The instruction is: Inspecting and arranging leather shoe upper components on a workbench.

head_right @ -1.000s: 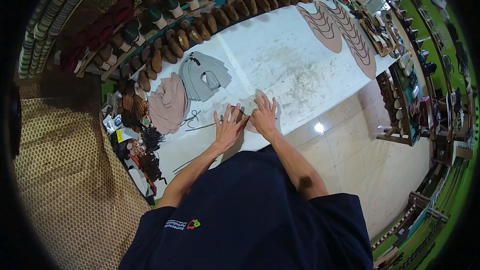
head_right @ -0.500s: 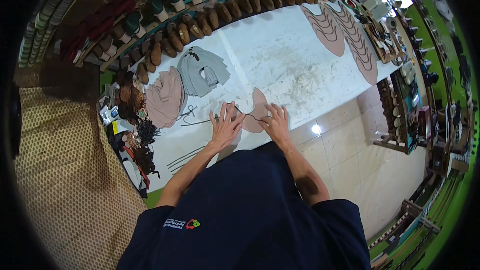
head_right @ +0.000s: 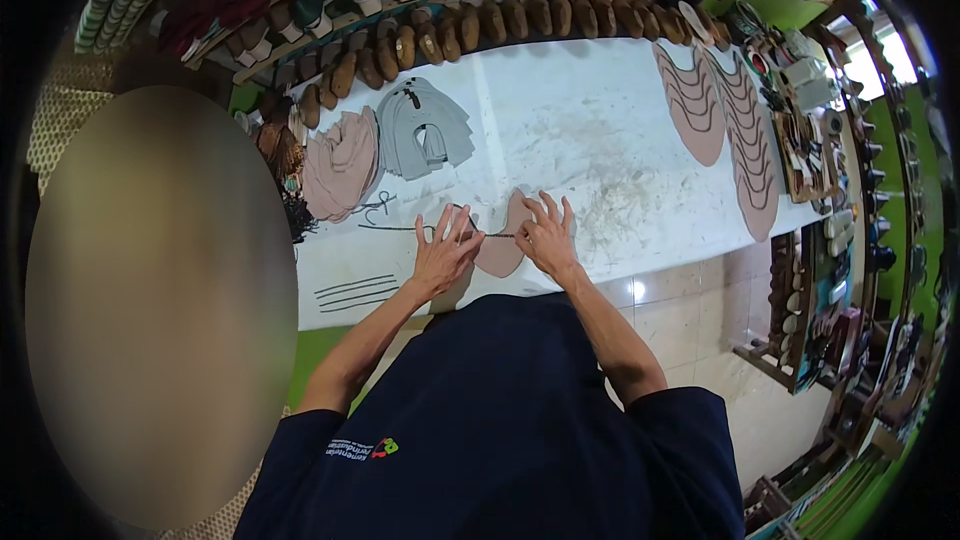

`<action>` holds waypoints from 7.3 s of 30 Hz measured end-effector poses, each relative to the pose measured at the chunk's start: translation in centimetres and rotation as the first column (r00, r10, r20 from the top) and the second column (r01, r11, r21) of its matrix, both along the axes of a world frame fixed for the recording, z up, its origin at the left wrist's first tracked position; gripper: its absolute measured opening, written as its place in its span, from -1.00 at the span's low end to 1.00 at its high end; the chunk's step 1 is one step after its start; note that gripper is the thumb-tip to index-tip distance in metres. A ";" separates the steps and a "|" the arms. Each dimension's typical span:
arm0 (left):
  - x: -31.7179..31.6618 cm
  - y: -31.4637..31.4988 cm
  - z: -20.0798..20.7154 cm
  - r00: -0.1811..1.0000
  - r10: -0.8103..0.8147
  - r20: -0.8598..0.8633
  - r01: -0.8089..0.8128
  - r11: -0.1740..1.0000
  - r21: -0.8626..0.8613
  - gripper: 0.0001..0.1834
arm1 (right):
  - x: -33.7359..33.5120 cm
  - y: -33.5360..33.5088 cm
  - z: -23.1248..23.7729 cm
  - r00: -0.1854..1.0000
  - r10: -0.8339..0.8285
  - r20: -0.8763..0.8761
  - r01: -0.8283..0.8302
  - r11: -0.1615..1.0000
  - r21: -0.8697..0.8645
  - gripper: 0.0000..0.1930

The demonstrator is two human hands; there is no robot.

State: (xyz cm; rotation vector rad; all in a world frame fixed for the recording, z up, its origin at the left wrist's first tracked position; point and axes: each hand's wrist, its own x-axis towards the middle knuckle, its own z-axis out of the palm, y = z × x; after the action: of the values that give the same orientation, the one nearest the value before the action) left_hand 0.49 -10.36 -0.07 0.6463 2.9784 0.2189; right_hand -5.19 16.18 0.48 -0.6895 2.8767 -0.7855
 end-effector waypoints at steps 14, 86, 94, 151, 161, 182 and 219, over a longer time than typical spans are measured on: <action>1.4 3.8 0.5 0.973 0.230 0.021 -0.230 0.973 -0.006 -0.34 | -2.3 0.8 -0.8 0.985 0.170 -0.027 -0.170 0.985 -0.025 -0.80; 1.8 10.1 -0.7 0.920 0.387 0.061 -0.391 0.915 0.100 -0.42 | -7.1 -0.8 -1.5 0.906 0.406 -0.122 -0.388 0.910 0.144 -0.81; 1.8 10.0 -0.8 0.914 0.398 0.083 -0.406 0.901 0.152 -0.48 | -4.1 2.3 -0.3 0.970 0.218 -0.103 -0.219 0.976 0.006 -0.59; 0.3 9.3 -0.8 0.930 0.361 0.069 -0.367 0.921 0.133 -0.30 | -9.3 -0.7 -1.3 0.908 0.404 -0.109 -0.395 0.913 0.100 -0.83; -1.0 9.6 0.4 0.920 0.383 0.083 -0.392 0.903 0.178 -0.20 | -9.4 -0.8 -1.1 0.917 0.389 -0.082 -0.376 0.916 0.141 -0.83; -2.4 10.2 -0.7 0.885 0.454 0.100 -0.464 0.856 0.226 -0.60 | -10.7 0.9 -1.1 0.960 0.278 -0.040 -0.278 0.960 0.015 -0.84; -3.9 10.8 -0.8 0.904 0.422 0.062 -0.427 0.889 0.164 -0.42 | -11.2 -0.1 -1.3 0.977 0.214 0.027 -0.214 0.977 0.022 -0.82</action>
State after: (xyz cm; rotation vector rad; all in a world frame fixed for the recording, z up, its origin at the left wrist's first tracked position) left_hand -3.40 0.40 -0.86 -0.0137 3.0585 0.5162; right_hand -16.39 16.13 -0.77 -0.9597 2.7248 -0.7223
